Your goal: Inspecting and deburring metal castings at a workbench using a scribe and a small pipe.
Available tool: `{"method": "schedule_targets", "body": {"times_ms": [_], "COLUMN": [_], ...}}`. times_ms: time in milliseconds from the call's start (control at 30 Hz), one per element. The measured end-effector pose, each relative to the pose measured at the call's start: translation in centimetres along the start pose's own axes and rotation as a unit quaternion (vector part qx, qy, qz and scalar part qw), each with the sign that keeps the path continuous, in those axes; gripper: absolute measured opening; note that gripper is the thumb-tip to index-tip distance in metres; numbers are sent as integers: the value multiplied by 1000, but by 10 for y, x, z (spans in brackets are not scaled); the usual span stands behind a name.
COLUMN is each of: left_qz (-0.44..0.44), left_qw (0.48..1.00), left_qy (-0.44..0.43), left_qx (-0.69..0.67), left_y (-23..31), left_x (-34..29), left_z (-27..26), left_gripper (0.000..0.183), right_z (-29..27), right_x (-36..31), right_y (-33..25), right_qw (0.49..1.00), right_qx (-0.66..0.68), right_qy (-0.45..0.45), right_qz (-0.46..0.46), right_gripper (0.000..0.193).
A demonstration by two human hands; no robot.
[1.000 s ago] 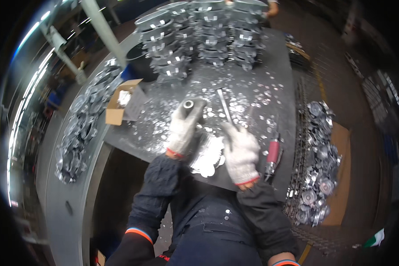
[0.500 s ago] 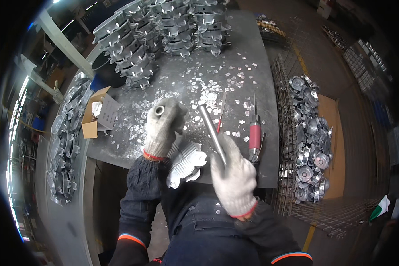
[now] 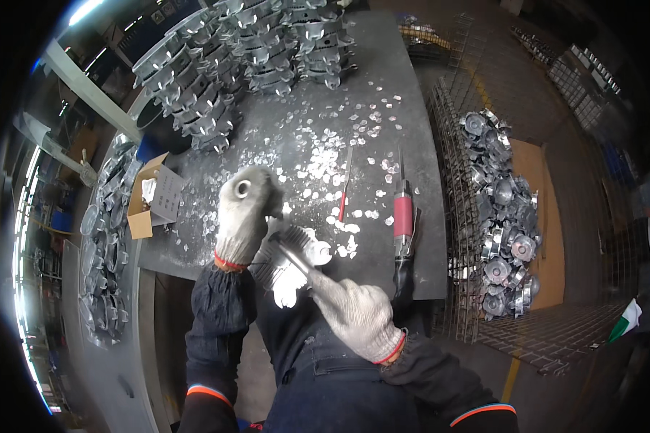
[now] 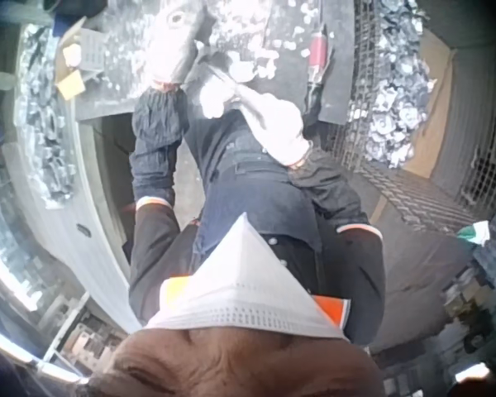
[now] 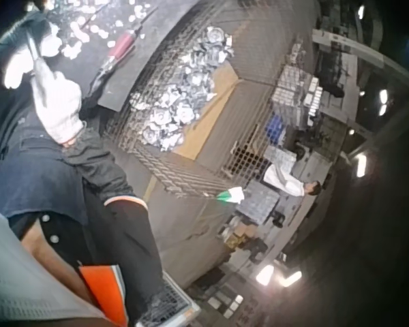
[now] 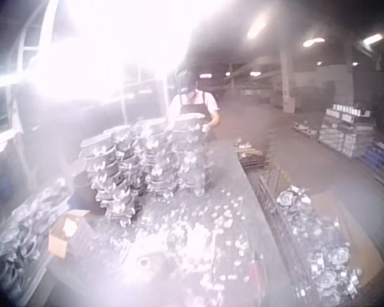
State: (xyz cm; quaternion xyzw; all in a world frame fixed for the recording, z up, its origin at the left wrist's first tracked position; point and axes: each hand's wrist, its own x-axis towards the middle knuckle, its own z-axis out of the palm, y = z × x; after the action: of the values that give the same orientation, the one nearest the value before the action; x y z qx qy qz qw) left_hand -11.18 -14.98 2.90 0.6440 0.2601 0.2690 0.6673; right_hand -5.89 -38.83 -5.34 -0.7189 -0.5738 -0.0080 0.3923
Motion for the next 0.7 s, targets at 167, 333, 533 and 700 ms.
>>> {"method": "schedule_targets", "body": {"times_ms": [167,333,533,700], "left_qz": [150,183,94,6], "left_qw": [979,974,976,999], "left_qy": [-5,21,8,-5], "left_qx": [-138,-132,-197,33], "left_y": [-7,37,-10,2], "left_x": [12,6,22,17], "left_z": [-17,-4,-28,-19], "left_gripper": [49,37,33,32], "right_z": [0,-2,-1,-1], "right_x": [8,7,2,-4], "right_y": [-6,-11,-18,-14], "right_qw": [999,997,993,993], "right_qx": [-42,3,40,23], "right_qy": [-29,-43,-30,-38], "right_qz": [20,69,108,109], "right_gripper": [50,49,49,49]}}
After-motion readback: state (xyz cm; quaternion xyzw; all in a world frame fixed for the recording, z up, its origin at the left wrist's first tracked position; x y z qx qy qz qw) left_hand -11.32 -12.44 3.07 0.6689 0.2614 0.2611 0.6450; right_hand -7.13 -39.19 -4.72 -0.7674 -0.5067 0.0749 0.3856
